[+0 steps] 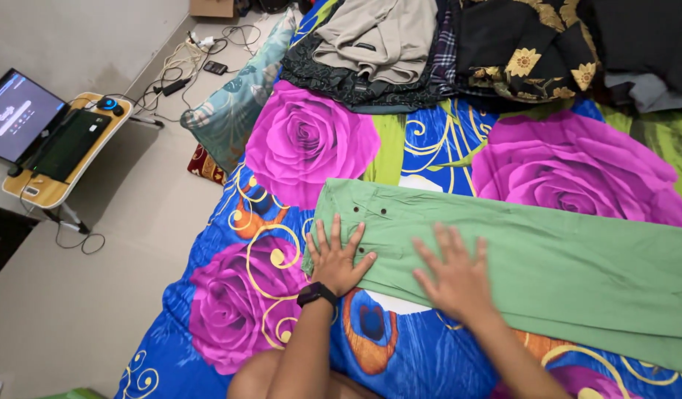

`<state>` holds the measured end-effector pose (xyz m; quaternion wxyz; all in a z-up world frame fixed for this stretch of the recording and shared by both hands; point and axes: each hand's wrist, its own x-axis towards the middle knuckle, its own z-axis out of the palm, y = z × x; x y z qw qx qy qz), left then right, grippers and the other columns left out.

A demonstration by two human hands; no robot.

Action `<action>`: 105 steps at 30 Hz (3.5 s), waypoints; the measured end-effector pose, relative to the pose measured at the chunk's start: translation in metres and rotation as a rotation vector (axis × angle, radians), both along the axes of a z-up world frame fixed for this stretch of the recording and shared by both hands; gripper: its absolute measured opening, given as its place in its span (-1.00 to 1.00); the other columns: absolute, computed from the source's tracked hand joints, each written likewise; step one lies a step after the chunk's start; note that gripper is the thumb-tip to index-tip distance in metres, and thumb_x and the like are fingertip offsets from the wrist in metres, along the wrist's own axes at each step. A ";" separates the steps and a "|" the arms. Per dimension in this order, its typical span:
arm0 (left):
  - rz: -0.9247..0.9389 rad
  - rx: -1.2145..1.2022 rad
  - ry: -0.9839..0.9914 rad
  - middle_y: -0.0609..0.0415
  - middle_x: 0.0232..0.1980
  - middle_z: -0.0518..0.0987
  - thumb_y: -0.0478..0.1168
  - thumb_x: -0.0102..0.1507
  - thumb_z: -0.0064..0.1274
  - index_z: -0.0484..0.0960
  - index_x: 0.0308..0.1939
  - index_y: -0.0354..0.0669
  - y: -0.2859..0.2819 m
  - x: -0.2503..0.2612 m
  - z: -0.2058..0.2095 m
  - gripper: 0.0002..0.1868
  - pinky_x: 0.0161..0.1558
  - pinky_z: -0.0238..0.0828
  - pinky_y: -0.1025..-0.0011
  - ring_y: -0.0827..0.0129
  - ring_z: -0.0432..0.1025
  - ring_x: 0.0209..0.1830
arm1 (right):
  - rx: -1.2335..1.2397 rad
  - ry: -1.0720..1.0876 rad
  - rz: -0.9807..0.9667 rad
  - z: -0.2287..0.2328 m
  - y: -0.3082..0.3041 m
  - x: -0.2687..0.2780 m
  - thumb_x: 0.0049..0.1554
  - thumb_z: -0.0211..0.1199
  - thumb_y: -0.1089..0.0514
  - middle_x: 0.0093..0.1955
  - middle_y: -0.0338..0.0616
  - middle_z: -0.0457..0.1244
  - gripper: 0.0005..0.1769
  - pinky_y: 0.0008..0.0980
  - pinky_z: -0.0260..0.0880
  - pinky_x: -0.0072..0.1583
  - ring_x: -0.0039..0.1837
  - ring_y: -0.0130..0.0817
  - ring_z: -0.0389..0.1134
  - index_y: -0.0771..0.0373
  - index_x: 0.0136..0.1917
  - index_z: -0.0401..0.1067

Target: Fold a green collared shirt on a bed.

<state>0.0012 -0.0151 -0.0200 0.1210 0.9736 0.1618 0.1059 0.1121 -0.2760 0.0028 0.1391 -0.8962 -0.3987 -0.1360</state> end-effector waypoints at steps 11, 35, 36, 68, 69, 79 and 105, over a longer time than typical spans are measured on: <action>-0.383 0.113 -0.184 -0.17 0.64 0.09 0.26 0.34 -0.08 0.36 0.50 0.22 -0.036 0.010 0.036 -0.33 0.52 -0.28 -0.22 -0.12 -0.03 0.63 | -0.113 -0.050 -0.078 0.007 -0.094 0.038 0.18 -0.14 -0.42 0.69 -0.05 -0.15 -0.22 0.65 -0.26 0.44 0.64 0.06 -0.10 -0.21 0.59 0.05; 0.549 -0.191 0.154 -0.32 0.18 0.55 0.37 0.06 0.19 0.46 0.22 -0.29 0.032 -0.014 0.033 -0.08 0.18 0.39 -0.03 -0.18 0.44 0.22 | -0.096 0.163 -0.851 -0.062 -0.365 0.052 0.15 -0.20 -0.55 0.72 0.00 -0.24 -0.12 0.74 -0.37 0.32 0.61 0.52 -0.30 -0.18 0.61 -0.01; 0.554 -0.182 0.146 -0.32 0.18 0.55 0.37 0.06 0.19 0.46 0.22 -0.29 0.036 -0.009 0.029 -0.08 0.18 0.39 -0.03 -0.18 0.44 0.22 | -0.084 0.162 -0.846 -0.085 -0.375 0.055 0.15 -0.20 -0.55 0.72 0.00 -0.24 -0.12 0.74 -0.37 0.32 0.61 0.52 -0.30 -0.18 0.61 -0.01; 0.400 -0.445 -0.241 -0.40 -0.06 0.58 -0.02 0.00 0.42 0.51 -0.03 -0.33 0.040 0.026 0.044 -0.37 -0.04 0.45 0.01 -0.25 0.50 -0.04 | 0.294 0.690 -0.108 -0.003 0.163 -0.004 0.07 0.27 -0.04 -0.26 0.00 0.35 -0.41 -0.11 0.38 -0.07 -0.15 -0.07 0.40 0.36 0.25 0.33; 0.397 -0.449 -0.241 -0.40 -0.06 0.58 -0.02 0.00 0.42 0.51 -0.03 -0.33 0.039 0.025 0.048 -0.37 -0.04 0.45 0.01 -0.25 0.50 -0.04 | 0.293 0.688 -0.112 -0.006 0.162 -0.002 0.07 0.27 -0.04 -0.26 0.00 0.35 -0.41 -0.11 0.38 -0.07 -0.15 -0.07 0.40 0.36 0.25 0.33; -0.170 -0.636 -0.213 -0.29 -0.05 0.64 -0.30 0.14 0.13 0.56 -0.02 -0.31 -0.018 0.030 0.074 -0.67 0.00 0.45 -0.01 -0.21 0.52 0.00 | 0.588 1.547 -0.293 0.053 0.161 0.029 0.22 0.25 -0.19 0.00 -0.12 0.42 -0.49 -0.36 0.36 0.06 0.02 -0.38 0.41 0.27 0.18 0.51; 0.145 -0.190 -0.189 -0.34 0.08 0.51 0.13 0.17 0.14 0.61 0.16 -0.19 -0.223 0.086 0.060 -0.39 0.07 0.25 -0.03 -0.21 0.33 0.07 | 0.610 0.767 -0.345 0.007 -0.288 0.158 0.13 0.24 0.17 0.04 -0.14 0.44 -0.65 -0.34 0.37 0.17 0.10 -0.38 0.41 0.23 0.20 0.52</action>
